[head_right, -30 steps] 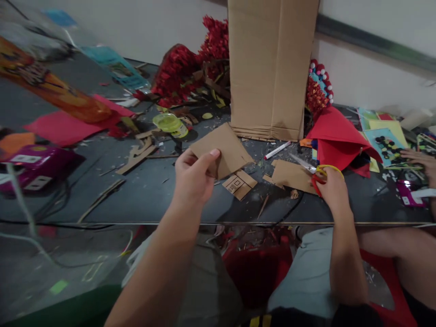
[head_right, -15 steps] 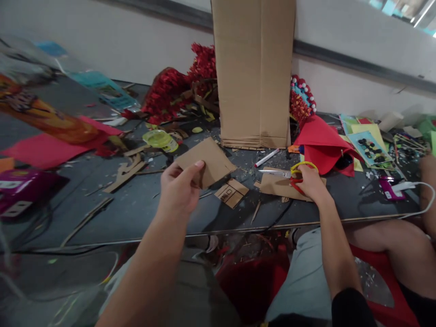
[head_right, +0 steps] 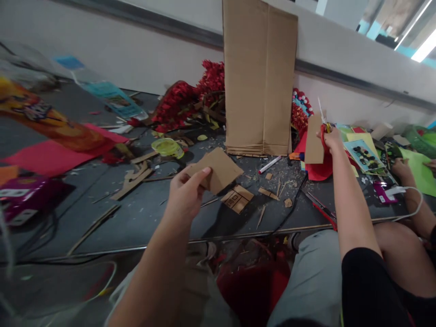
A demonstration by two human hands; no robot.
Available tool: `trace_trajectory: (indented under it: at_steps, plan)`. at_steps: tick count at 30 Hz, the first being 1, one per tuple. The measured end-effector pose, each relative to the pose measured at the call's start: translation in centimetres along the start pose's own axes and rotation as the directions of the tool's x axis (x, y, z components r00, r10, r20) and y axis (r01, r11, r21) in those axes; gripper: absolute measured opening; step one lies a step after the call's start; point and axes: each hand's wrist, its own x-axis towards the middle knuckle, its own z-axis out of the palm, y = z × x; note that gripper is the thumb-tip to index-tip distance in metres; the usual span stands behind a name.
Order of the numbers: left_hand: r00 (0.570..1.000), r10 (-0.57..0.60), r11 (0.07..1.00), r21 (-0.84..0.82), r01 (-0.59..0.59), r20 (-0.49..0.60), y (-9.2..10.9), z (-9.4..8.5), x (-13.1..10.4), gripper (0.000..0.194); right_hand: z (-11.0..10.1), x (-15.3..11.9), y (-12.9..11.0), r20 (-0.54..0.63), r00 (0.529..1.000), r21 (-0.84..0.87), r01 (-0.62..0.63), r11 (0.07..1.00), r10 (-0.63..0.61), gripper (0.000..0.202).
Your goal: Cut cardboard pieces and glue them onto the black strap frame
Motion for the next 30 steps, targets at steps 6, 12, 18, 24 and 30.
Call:
trace_trajectory:
  at_steps: [6, 12, 18, 24, 30]
  plan:
    - [1.0, -0.022, 0.999, 0.043, 0.022, -0.018, -0.6, -0.1, 0.4, 0.038, -0.1, -1.3, 1.5, -0.171, 0.984, -0.221, 0.016, 0.975, -0.055, 0.052]
    - [1.0, 0.009, 0.998, 0.069, -0.011, 0.028, -0.8, 0.1, 0.3, 0.033, -1.4, -8.1, 0.1, 0.108, 0.95, -0.396, 0.311, 0.864, -0.293, 0.042]
    - [0.999, 0.031, 0.999, 0.039, -0.032, 0.03, -1.1, 0.6, 0.4, 0.033, 1.2, -12.8, 0.0, 0.484, 0.844, -0.366, 0.434, 0.823, -0.23, 0.034]
    - [0.998, 0.033, 0.999, -0.008, -0.033, 0.056, -0.5, 0.1, 0.2, 0.05, 3.7, -15.0, 0.5, 0.536, 0.785, -0.221, 0.486, 0.846, -0.311, 0.037]
    - [0.995, 0.044, 0.999, 0.028, -0.047, 0.084, 0.3, -0.8, 0.0, 0.041, 4.7, -17.4, -0.9, 0.505, 0.788, -0.187, 0.498, 0.847, -0.352, 0.034]
